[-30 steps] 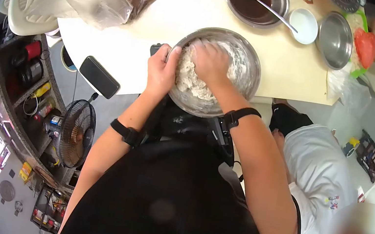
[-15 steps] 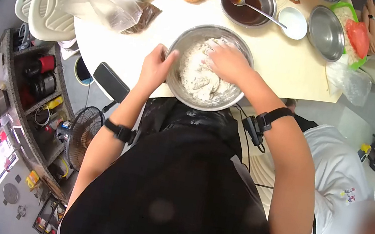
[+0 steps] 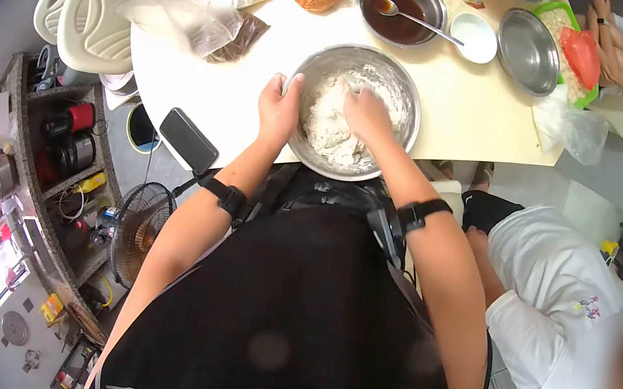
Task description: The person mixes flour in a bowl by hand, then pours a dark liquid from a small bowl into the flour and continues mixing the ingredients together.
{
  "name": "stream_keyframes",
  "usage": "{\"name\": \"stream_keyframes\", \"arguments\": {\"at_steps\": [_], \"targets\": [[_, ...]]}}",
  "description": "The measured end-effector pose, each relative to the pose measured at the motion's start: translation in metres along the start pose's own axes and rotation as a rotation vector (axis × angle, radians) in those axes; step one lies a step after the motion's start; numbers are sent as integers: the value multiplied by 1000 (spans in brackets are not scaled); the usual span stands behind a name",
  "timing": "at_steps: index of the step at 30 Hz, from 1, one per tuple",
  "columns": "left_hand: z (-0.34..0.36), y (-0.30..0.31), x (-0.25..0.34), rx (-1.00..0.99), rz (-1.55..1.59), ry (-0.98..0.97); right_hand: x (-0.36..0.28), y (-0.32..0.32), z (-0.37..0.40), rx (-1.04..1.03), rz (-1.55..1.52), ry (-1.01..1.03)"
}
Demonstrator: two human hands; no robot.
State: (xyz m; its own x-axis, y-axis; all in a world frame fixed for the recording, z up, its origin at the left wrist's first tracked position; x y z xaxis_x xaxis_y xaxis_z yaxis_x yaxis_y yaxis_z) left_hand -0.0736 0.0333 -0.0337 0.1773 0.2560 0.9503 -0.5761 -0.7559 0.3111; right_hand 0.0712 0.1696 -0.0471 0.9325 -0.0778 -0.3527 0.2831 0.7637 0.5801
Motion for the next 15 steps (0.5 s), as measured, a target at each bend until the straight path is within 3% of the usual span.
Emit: {"name": "stream_keyframes", "arguments": {"at_steps": [6, 9, 15], "targets": [[4, -2, -1, 25, 71, 26, -5, -8, -21, -154, -132, 119], [8, -3, -4, 36, 101, 81, -27, 17, 21, -149, -208, 225], [8, -4, -10, 29, 115, 132, -40, 29, 59, -26, 177, 381]]}}
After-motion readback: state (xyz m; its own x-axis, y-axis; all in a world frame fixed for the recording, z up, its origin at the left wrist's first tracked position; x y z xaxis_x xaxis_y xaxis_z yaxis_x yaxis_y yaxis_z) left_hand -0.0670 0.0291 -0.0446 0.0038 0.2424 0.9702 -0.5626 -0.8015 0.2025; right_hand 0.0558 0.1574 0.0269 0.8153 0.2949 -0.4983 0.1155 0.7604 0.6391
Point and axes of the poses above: each hand's wrist, its own z-axis away from the middle knuckle, its own y-axis out of the back of the hand, x = y × z, the point moved 4 cm from there along -z, towards the middle knuckle, and after that the axes turned 12 degrees about -y, right-handed, at the moved point
